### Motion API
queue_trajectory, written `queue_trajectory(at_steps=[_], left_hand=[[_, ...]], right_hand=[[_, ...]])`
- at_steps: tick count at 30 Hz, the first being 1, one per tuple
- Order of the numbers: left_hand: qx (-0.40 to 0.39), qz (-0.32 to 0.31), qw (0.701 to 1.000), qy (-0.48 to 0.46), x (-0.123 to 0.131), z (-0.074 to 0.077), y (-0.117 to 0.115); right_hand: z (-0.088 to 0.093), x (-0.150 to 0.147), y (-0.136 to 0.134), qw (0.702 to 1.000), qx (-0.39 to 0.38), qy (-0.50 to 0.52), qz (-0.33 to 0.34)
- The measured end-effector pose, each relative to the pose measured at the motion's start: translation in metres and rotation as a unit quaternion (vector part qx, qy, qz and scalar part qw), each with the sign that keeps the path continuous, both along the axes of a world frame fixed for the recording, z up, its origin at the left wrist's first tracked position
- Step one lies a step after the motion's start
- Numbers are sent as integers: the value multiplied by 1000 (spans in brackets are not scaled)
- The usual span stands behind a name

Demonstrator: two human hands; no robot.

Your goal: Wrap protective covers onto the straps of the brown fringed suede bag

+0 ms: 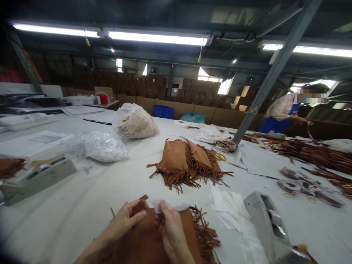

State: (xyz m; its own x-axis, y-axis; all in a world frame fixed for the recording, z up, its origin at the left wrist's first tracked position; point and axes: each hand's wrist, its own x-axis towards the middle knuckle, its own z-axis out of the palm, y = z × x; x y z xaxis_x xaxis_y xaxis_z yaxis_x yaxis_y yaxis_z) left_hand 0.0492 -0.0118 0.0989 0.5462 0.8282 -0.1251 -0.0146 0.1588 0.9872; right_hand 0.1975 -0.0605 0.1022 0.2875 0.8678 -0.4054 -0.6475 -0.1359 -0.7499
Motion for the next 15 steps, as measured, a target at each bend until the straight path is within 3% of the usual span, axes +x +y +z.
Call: queue_trajectory(at_steps=[2, 8, 11, 15], left_hand=[[-14, 47, 999, 6, 0, 0, 2], [6, 91, 995, 33, 8, -1, -2], [0, 131, 990, 45, 12, -4, -5], [3, 129, 991, 37, 15, -5, -5]], right_hand=[[0, -4, 1, 1000, 3, -1, 11], [-3, -16, 2, 997, 28, -29, 63], [-5, -17, 2, 993, 59, -89, 53], [-5, -16, 0, 975, 78, -205, 26]])
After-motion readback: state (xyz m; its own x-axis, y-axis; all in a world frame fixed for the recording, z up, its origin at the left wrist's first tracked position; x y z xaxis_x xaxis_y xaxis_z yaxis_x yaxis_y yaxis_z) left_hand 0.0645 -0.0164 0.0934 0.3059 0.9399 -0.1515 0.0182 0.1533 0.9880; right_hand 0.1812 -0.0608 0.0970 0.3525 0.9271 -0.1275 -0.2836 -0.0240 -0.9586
